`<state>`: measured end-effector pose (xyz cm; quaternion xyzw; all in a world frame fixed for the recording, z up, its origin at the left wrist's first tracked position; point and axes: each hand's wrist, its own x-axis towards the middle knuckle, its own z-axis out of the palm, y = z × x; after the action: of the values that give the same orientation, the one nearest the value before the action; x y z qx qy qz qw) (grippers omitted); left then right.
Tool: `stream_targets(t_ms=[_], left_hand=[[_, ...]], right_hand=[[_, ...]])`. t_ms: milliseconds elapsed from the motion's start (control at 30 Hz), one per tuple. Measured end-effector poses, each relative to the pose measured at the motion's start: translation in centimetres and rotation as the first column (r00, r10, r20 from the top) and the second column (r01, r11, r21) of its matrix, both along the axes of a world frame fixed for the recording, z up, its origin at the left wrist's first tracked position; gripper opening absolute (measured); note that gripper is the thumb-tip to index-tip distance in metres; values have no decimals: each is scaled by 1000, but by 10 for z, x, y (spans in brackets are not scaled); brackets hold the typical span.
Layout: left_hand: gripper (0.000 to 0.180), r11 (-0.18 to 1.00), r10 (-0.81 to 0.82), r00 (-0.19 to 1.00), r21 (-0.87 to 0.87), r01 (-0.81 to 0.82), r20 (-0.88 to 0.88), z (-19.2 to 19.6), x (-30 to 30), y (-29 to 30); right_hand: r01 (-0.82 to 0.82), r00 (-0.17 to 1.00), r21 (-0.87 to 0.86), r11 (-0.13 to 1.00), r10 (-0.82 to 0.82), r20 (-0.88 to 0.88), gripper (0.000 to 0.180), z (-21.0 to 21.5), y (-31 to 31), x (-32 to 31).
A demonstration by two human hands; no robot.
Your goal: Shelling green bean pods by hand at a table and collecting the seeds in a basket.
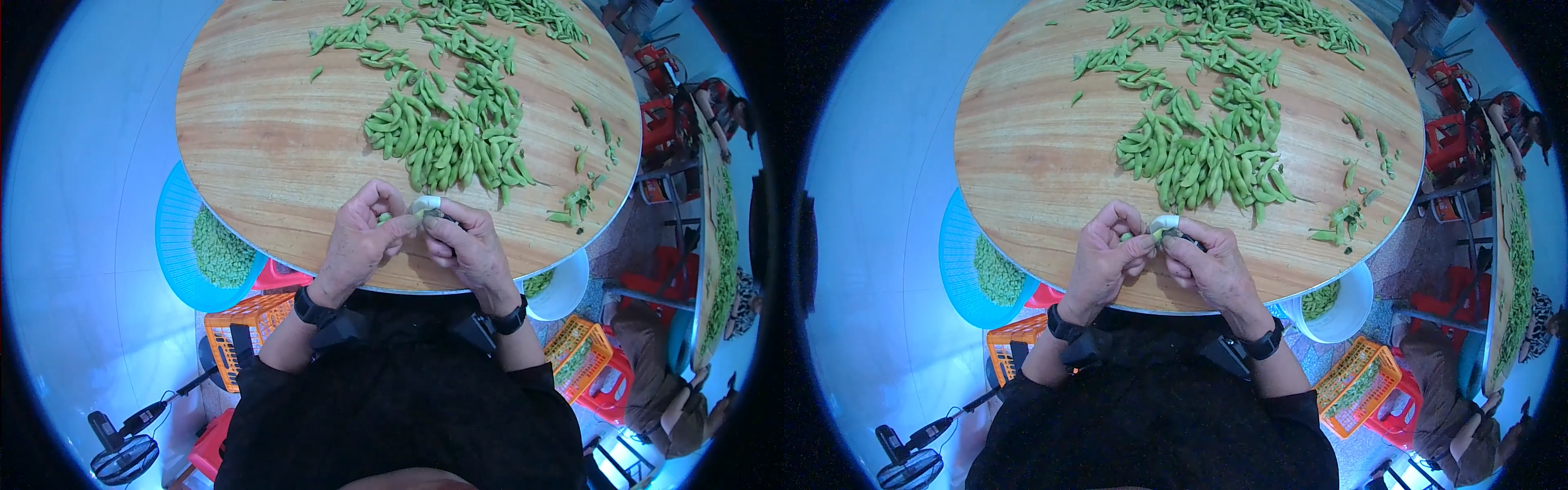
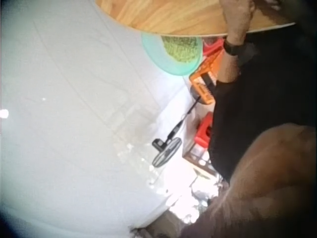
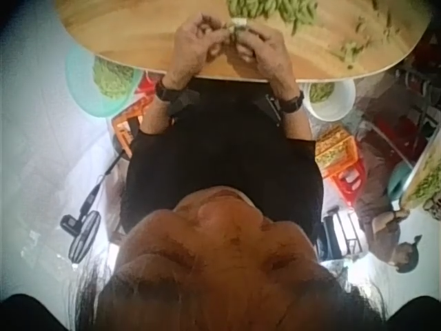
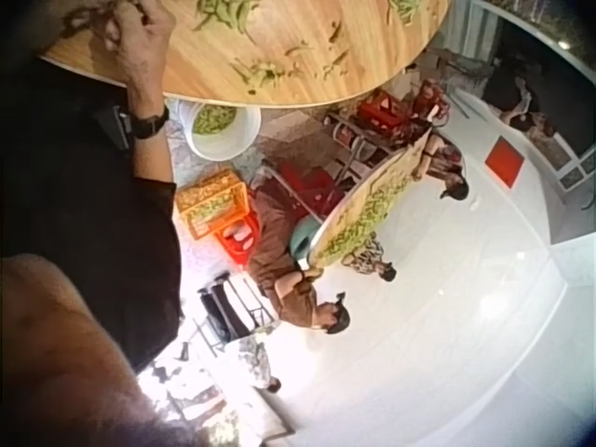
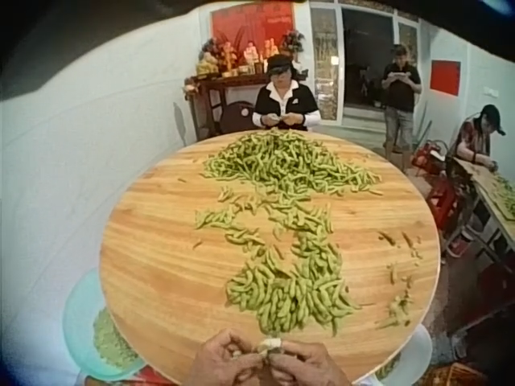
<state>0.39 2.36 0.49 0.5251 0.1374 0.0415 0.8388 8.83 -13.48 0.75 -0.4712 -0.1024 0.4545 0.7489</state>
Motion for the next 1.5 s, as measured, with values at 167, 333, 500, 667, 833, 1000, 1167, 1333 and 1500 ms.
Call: stream_targets(t_ms=[167,333,500,667,833,1000,1167,1333,1500], left_hand=[[29,926,-64,998,-374,53,-15,-2,4,2],[27,998,-63,993,-33,60,-103,1,3,-3],[13,899,-29,998,436,50,-54,-8,-1,-5],[10,967,-91,985,223,122,-146,1,-1,-4],[10,959,-25,998,-282,10,-52,-9,-3,-5],[9,884,143,982,-431,-182,-121,-2,1,-16],[9,837,155,986,-522,-164,-60,-5,-1,-20],[8,785,94,994,-610,-111,-61,-7,-2,-14],[7,800,6,999,-599,-32,-45,-7,-3,-11]], right_hand=[[19,993,-75,997,-10,116,23,7,-1,-2],[111,833,-212,971,25,552,21,3,1,-2],[209,583,-227,951,65,810,23,7,3,-5],[250,477,-233,940,90,874,26,10,3,-3],[442,493,-133,887,-117,862,33,7,11,-11],[352,734,-180,918,-152,662,36,8,10,-19],[405,675,-118,907,-209,708,35,6,11,-19],[325,817,-146,935,-199,541,34,9,6,-17],[317,640,-45,947,-179,747,34,4,4,-13]])
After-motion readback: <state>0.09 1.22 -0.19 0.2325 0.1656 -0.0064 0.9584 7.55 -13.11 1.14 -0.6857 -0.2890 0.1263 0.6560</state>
